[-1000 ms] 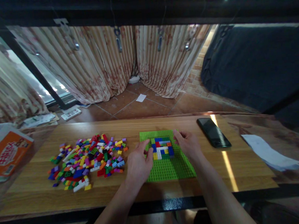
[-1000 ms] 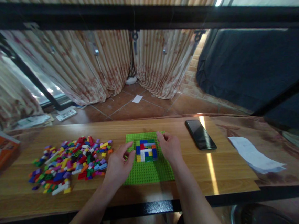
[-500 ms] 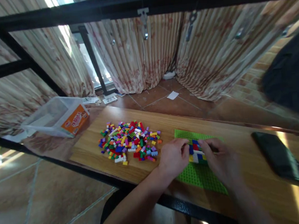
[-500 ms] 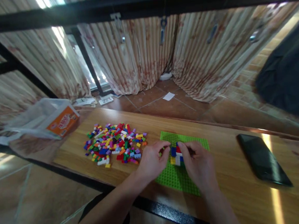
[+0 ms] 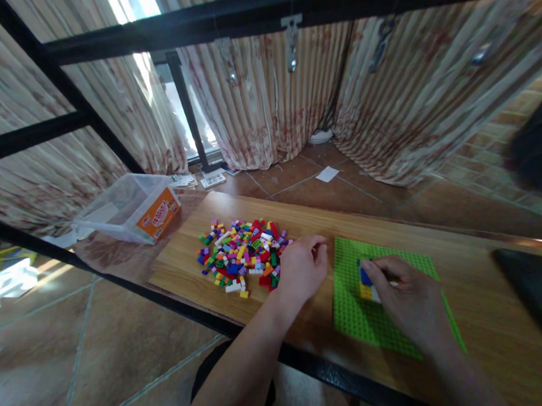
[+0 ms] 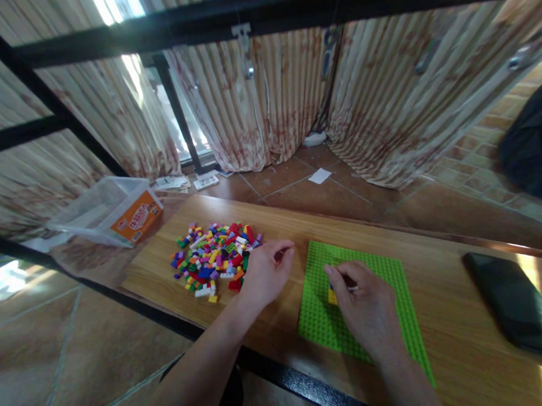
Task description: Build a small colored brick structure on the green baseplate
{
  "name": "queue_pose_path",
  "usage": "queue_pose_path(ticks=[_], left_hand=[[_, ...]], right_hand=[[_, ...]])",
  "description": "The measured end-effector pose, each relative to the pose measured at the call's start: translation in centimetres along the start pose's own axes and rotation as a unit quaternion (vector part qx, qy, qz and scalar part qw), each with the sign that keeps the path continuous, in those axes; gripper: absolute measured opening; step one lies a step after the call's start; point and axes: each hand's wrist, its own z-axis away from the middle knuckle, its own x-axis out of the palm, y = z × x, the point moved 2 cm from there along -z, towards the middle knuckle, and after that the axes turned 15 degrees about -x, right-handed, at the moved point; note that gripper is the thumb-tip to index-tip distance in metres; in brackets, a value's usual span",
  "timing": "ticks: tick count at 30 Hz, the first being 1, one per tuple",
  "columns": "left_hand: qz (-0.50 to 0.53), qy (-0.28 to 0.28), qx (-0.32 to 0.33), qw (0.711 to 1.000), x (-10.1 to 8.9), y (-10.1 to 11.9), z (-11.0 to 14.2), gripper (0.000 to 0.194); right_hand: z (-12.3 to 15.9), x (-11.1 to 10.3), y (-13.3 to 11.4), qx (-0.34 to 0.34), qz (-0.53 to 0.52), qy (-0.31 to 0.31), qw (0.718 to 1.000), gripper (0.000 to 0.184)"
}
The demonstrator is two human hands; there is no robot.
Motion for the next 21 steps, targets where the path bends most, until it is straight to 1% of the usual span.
queue_pose_path(ticks=[6,10,14,17,19,21], left_hand=[[-0.033,0.023,-0.025,0.999,-1.5,-1.0,-0.7,0.018],[-0.057,0.043,-0.034,0.997,-3.3,-1.8,-1.4,0.018],[-0.072,0.085,-0.058,0.992,-6.4,-3.5,-2.8,0.022],[-0.079,0.133,-0.106,0.982,-9.2,-5.4,-4.0,0.023],[-0.088,0.146,-0.122,0.978,-10.8,-6.8,-4.6,0.025],[-0.09,0.156,-0.145,0.973,-12.0,-7.9,-4.9,0.029]], right_hand=[[0.0,0.5,0.0,-0.006,0.002,0.002,1.0,0.035],[0.1,0.8,0.1,-0.009,0.006,-0.004,1.0,0.035],[0.1,1.0,0.1,-0.008,0.007,-0.006,1.0,0.036],[0.1,1.1,0.1,-0.011,0.011,-0.009,1.0,0.035],[0.2,1.1,0.1,-0.014,0.013,-0.013,1.0,0.035],[0.2,1.1,0.2,-0.019,0.013,-0.015,1.0,0.035]])
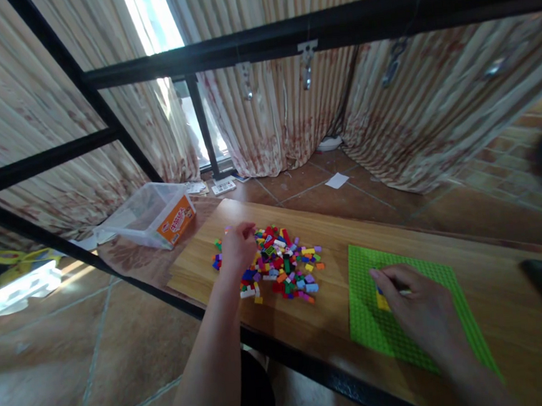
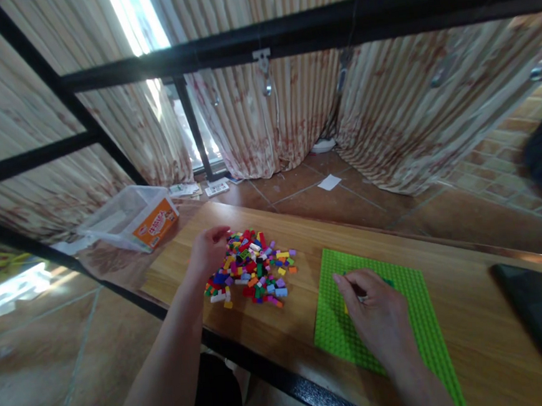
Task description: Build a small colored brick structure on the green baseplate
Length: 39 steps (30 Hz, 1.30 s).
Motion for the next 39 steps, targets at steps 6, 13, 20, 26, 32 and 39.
queue_pose_path(ticks=[6,13,20,26,32,39], left_hand=[[-0.044,-0.036,0.031,0.998,-0.5,-0.4,0.0,0.037],[-0.169,-0.074,0.108,0.977,0.9,1.1,1.6,0.032],[-0.188,-0.091,0.104,0.972,1.4,1.4,2.3,0.034],[-0.122,-0.145,0.125,0.974,2.2,2.0,3.0,0.034],[-0.095,-0.162,0.166,0.968,3.5,2.1,3.4,0.027],[-0.066,-0.172,0.166,0.969,3.0,2.5,3.4,0.026]], right_hand=[[-0.1,0.3,0.0,-0.017,-0.001,0.007,1.0,0.035],[-0.2,0.6,-0.4,-0.046,-0.018,0.016,0.999,0.038],[-0.3,0.6,-0.3,-0.045,-0.025,0.018,0.999,0.036],[-0.3,0.7,-0.3,-0.041,-0.016,0.015,0.999,0.036],[-0.3,0.7,-0.3,-0.044,-0.012,0.011,0.999,0.036],[-0.4,0.6,-0.3,-0.042,-0.011,0.005,0.999,0.035]])
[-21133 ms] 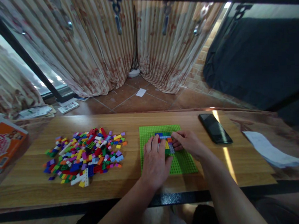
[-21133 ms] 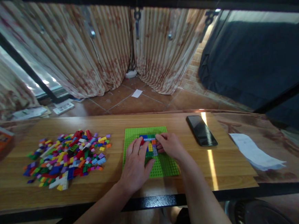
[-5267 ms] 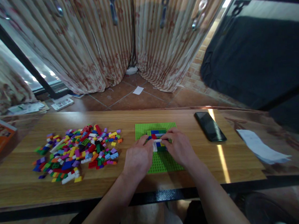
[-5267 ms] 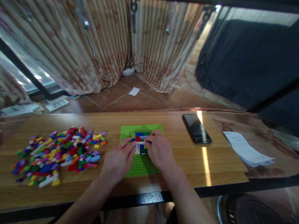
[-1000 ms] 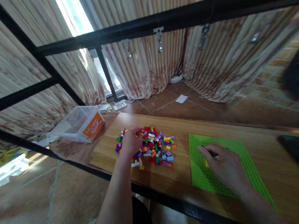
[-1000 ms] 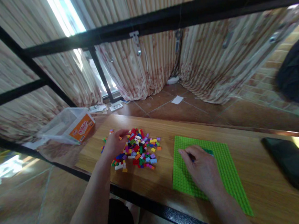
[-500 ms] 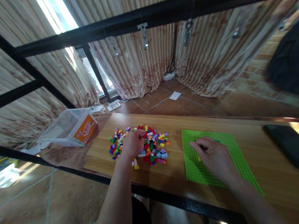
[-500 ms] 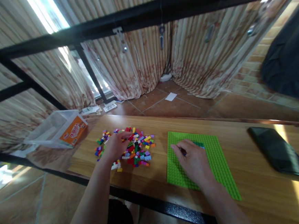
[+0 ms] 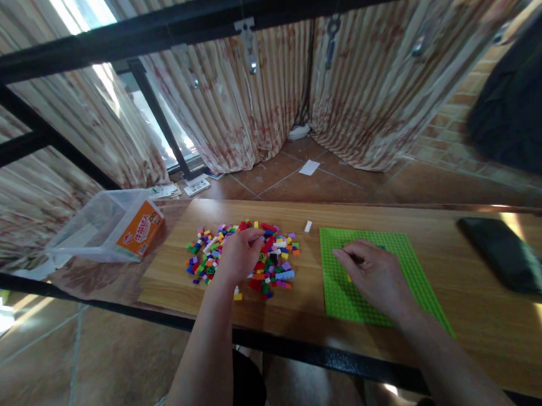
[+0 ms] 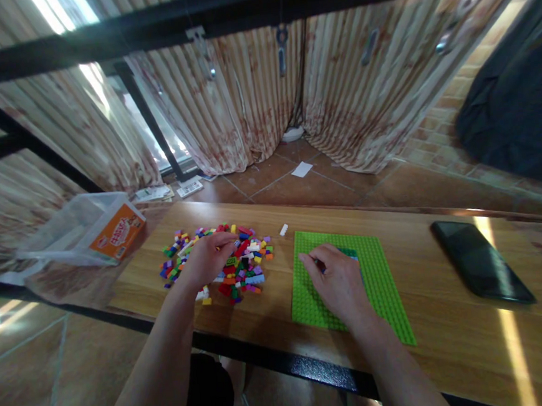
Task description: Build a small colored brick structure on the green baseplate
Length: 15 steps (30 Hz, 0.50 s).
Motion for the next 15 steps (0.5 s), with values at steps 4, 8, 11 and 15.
queue_pose_path(ticks=[4,8,11,15], left_hand=[[-0.004,0.016,-0.001,1.0,-0.3,-0.1,0.0,0.023],[-0.006,0.015,0.015,1.0,-0.3,0.1,0.1,0.022],[0.005,0.014,0.025,1.0,-0.3,0.3,0.1,0.022],[0.002,0.022,0.036,0.999,-0.3,0.3,0.1,0.024]], right_hand=[[-0.1,0.3,-0.4,-0.006,-0.002,-0.003,1.0,0.034],[-0.2,0.7,-1.0,-0.006,-0.014,-0.008,1.0,0.033],[-0.3,1.1,-1.4,-0.002,-0.023,-0.034,0.999,0.029],[-0.1,2.6,-2.9,-0.034,-0.076,-0.106,0.991,0.017]])
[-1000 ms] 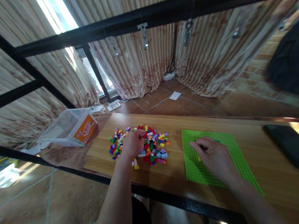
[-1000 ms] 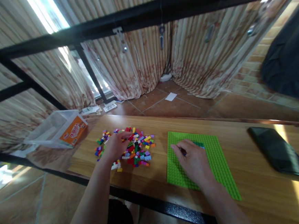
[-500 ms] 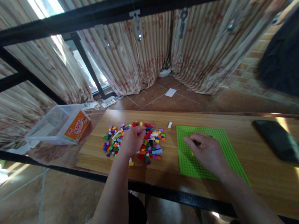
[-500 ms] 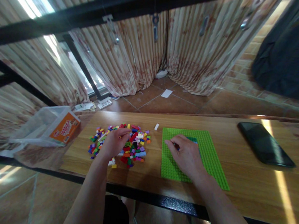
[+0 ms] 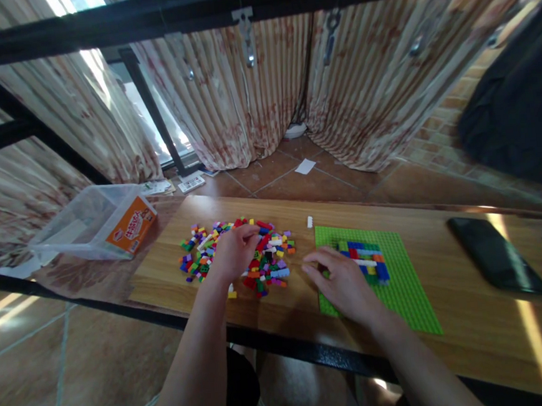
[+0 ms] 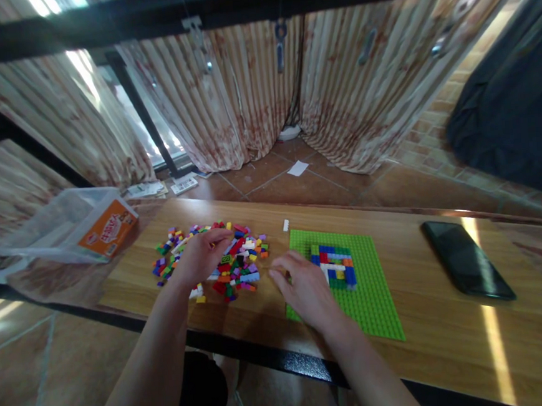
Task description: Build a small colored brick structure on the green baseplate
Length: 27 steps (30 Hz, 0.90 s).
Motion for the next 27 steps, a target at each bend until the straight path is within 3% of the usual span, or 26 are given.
queue_pose_path(ticks=[5,9,15,19,22,24,27], left_hand=[[0.0,-0.016,0.004,1.0,0.0,0.0,0.0,0.024],[0.019,-0.028,-0.006,0.999,0.2,0.2,-0.1,0.025],[0.114,-0.066,0.003,0.991,0.8,1.0,0.2,0.025],[0.231,-0.165,-0.01,0.959,2.2,3.0,1.2,0.029],[0.283,-0.235,-0.008,0.93,3.5,4.9,2.0,0.027],[0.295,-0.255,-0.012,0.921,4.3,5.8,2.3,0.022],[0.307,-0.245,-0.048,0.919,5.3,6.4,2.4,0.02]], right_hand=[[-0.8,3.0,-1.8,-0.017,-0.019,-0.06,0.998,0.019],[-1.5,4.0,-2.0,0.002,-0.004,-0.073,0.997,0.015],[-1.1,2.5,-1.2,0.05,-0.137,0.029,0.989,0.013],[-0.8,1.3,-0.1,0.139,-0.304,0.104,0.937,0.014],[-0.8,0.5,0.6,0.159,-0.354,0.138,0.911,0.016],[-0.7,0.0,0.9,0.151,-0.339,0.151,0.916,0.015],[-0.3,-0.5,1.0,0.123,-0.258,0.146,0.947,0.013]])
